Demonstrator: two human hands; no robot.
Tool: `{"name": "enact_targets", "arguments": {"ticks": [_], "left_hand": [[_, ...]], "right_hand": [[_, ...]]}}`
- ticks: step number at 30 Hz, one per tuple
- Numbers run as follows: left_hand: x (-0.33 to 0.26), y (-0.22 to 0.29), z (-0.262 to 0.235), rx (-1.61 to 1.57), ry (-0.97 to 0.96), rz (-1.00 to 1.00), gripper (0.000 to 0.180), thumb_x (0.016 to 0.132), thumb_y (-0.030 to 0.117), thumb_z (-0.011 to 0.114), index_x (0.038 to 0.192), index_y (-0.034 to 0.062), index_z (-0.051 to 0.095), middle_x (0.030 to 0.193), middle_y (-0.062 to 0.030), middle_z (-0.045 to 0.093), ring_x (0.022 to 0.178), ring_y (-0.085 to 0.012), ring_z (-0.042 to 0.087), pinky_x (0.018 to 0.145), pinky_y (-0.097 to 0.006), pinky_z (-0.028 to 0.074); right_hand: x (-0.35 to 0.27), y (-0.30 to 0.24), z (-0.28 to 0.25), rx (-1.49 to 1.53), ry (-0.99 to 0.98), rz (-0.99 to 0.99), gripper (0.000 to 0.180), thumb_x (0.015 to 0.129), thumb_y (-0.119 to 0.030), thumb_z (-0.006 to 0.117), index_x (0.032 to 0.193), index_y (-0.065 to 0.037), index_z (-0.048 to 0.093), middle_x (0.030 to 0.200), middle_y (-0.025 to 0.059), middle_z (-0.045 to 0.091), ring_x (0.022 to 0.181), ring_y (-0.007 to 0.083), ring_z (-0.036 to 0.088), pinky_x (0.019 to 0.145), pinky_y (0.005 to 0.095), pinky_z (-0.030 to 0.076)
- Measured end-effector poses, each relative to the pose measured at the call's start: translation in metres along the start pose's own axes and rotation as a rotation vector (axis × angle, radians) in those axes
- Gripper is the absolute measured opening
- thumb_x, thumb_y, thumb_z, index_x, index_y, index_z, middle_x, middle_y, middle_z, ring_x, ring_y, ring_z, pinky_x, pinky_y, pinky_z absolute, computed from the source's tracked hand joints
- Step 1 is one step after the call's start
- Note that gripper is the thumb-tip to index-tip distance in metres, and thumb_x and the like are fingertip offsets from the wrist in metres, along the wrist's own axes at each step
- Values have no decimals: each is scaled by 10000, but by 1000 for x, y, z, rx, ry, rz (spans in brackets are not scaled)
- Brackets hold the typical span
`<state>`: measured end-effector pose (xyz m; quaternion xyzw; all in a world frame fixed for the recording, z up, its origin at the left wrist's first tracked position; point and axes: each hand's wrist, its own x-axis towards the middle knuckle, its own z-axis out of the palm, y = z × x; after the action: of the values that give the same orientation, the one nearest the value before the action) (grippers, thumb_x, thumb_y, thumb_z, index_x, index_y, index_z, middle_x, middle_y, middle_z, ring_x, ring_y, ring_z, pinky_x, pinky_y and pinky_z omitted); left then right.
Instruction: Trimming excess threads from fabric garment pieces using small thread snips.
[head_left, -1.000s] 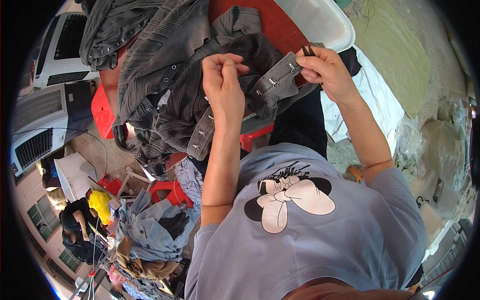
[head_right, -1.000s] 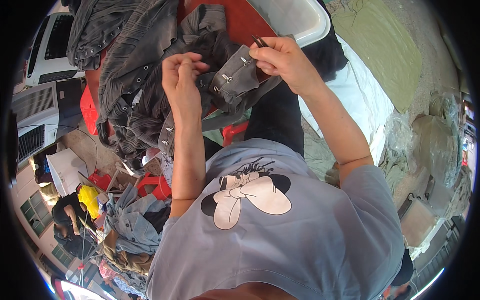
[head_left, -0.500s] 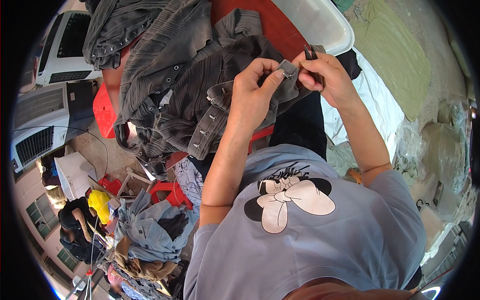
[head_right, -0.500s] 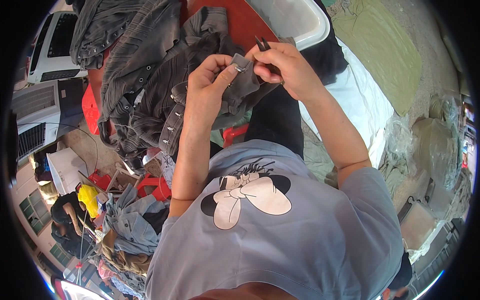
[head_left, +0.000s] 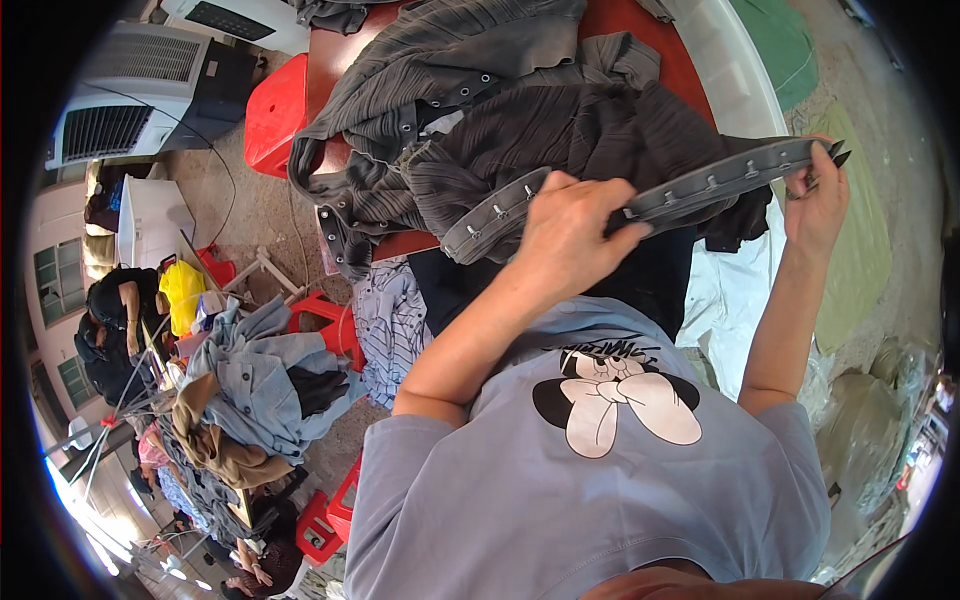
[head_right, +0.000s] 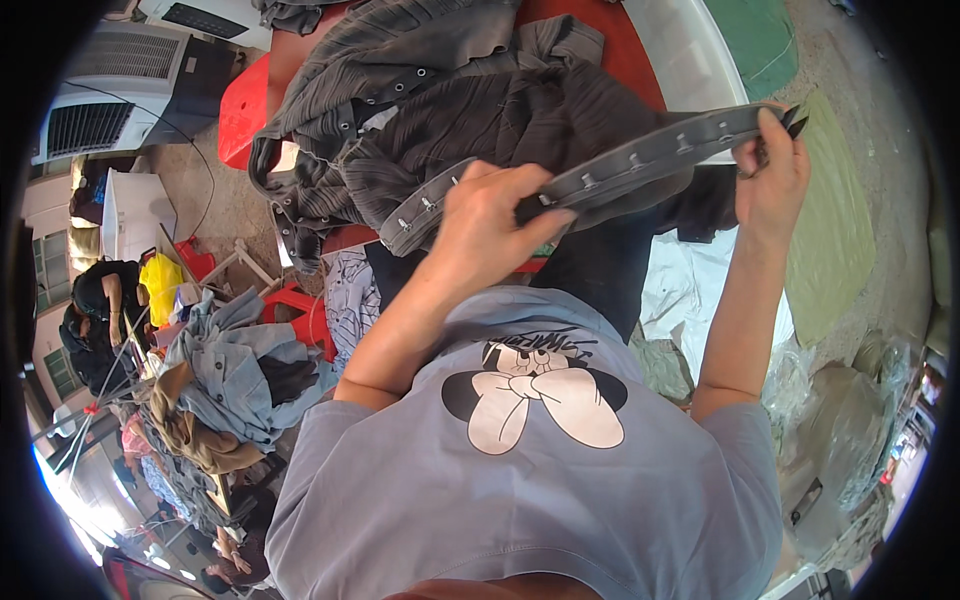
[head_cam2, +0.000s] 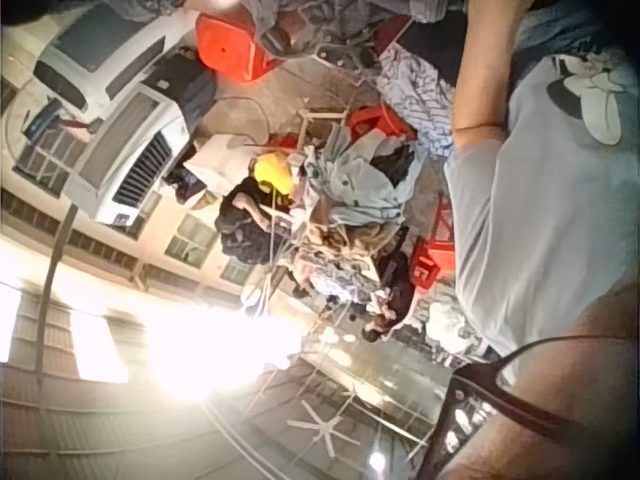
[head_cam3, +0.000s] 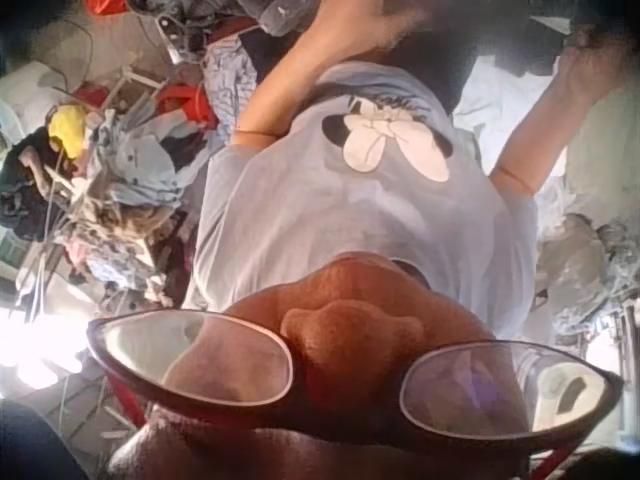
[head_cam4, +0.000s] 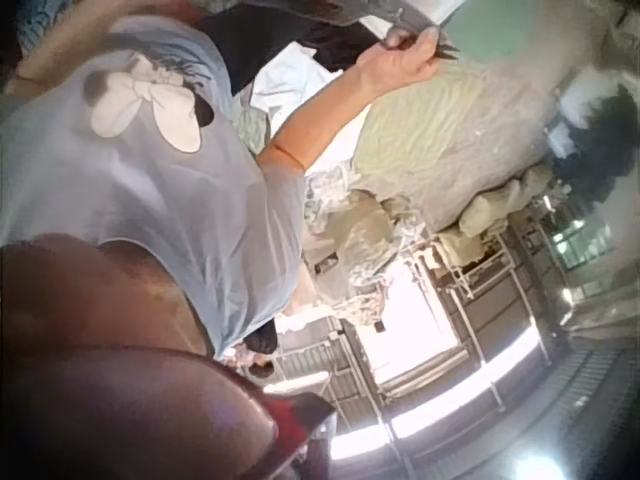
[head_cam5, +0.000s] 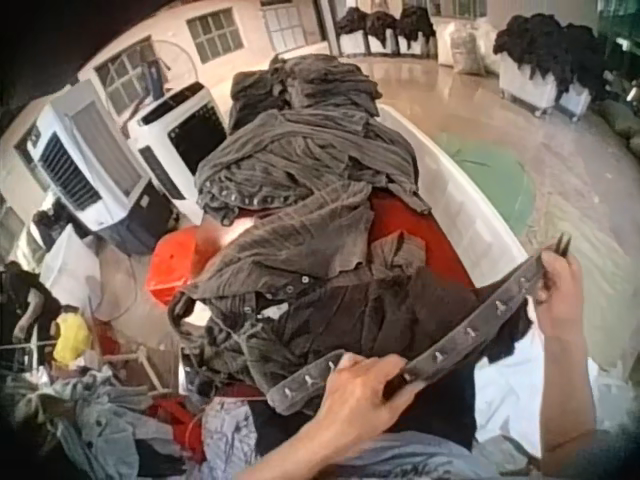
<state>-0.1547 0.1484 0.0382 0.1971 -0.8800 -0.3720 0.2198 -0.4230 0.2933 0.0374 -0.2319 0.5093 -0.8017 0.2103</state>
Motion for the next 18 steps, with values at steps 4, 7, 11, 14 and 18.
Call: {"name": "enact_targets", "arguments": {"ticks": [4, 7, 11, 14, 18], "left_hand": [[-27, -22, -57, 143, -83, -229, 219, 732, 173, 791, 906, 77, 700, 705, -106, 653, 683, -276, 575, 679, -369, 470], [-37, -53, -98, 122, -170, -356, 247, 745, 100, 762, 970, 33, 685, 796, -135, 691, 715, -195, 653, 698, -321, 496], [-33, -82, -158, -55, -382, -657, 254, 742, 117, 752, 965, 25, 671, 741, -77, 665, 698, -169, 636, 644, -334, 489], [-27, -99, -216, -64, -346, -546, 208, 756, 68, 735, 950, 20, 676, 803, -19, 677, 738, -109, 635, 660, -266, 498], [0, -101, -309, 22, 191, -384, 195, 788, -21, 686, 973, 39, 676, 889, -42, 694, 793, -106, 644, 698, -226, 498]], "right_hand": [[21, -7, -10, 185, 10, 24, 135, 955, -98, 580, 831, -44, 573, 706, 22, 543, 544, 78, 429, 498, 228, 314], [40, -2, -9, 216, 19, 175, 184, 944, -126, 607, 791, -41, 552, 708, 37, 565, 531, 90, 441, 507, 248, 340], [82, 10, -1, 219, -55, 203, 160, 937, -139, 618, 837, -39, 543, 712, 31, 547, 541, 87, 422, 500, 235, 329], [122, -6, 8, 299, -60, 197, 177, 939, -131, 605, 814, -47, 513, 722, 32, 522, 556, 97, 415, 479, 230, 293], [157, -28, 13, 298, -179, 158, 162, 948, -113, 591, 853, -2, 520, 756, 42, 516, 590, 101, 413, 485, 234, 289]]}}
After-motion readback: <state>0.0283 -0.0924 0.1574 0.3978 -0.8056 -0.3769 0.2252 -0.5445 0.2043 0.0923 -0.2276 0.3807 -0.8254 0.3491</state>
